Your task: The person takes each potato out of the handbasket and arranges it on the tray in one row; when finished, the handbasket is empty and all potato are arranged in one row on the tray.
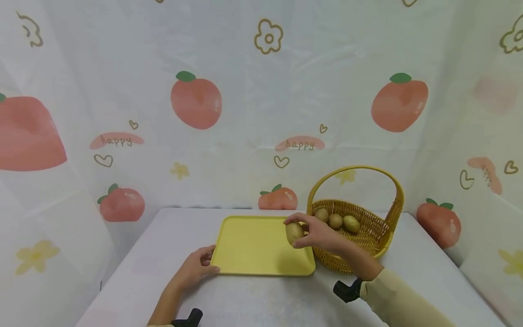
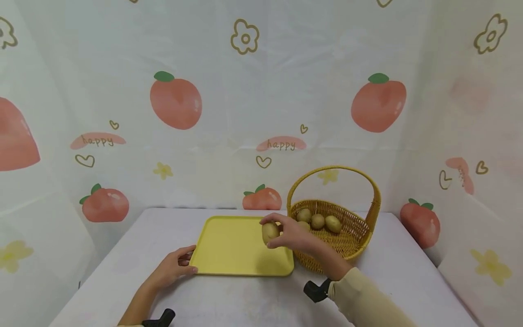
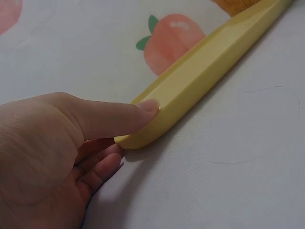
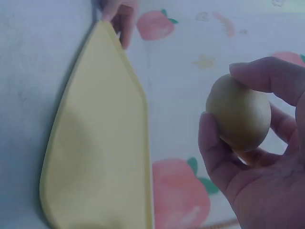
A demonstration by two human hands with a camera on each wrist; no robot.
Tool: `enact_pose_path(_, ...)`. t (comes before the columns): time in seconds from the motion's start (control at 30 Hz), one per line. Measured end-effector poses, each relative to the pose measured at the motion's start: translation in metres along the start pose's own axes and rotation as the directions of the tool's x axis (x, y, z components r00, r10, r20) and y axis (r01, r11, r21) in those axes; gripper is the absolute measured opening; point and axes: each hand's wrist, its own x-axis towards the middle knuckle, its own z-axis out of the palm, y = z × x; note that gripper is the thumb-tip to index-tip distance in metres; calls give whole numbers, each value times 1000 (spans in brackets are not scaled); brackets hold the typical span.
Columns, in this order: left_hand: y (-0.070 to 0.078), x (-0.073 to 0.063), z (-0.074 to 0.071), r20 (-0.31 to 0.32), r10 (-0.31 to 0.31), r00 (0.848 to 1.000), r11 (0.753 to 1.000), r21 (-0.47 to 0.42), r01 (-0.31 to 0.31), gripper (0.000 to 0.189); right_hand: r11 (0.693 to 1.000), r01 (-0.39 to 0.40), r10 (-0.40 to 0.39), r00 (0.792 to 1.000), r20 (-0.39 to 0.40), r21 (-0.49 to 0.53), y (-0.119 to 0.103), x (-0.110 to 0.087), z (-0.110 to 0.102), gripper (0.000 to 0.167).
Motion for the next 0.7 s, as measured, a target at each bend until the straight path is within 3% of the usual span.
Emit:
enact_pose_path(0.2,-1,0,0,-2,10,1000,1000,-8,-10,75,997,-3,3,1000,5,-79,5,28,27,58)
enact_pose_path(0.33,-1,-1,-1,2,15,1000,1000,-12,-15,76,998,-45,44,999,-11,-48,16,46,49,58)
enact_pose_path(0.6,1,-3,-2,22,2,1000,1000,-9,-1,81,995,-99,97,991,-90,-22,39,79,88,60)
enact_pose_path(0.7,0,-2,-2,28,2,1000,1000,-14,-2,81,991,-106,95,987,-130,-79,45,89,103,59)
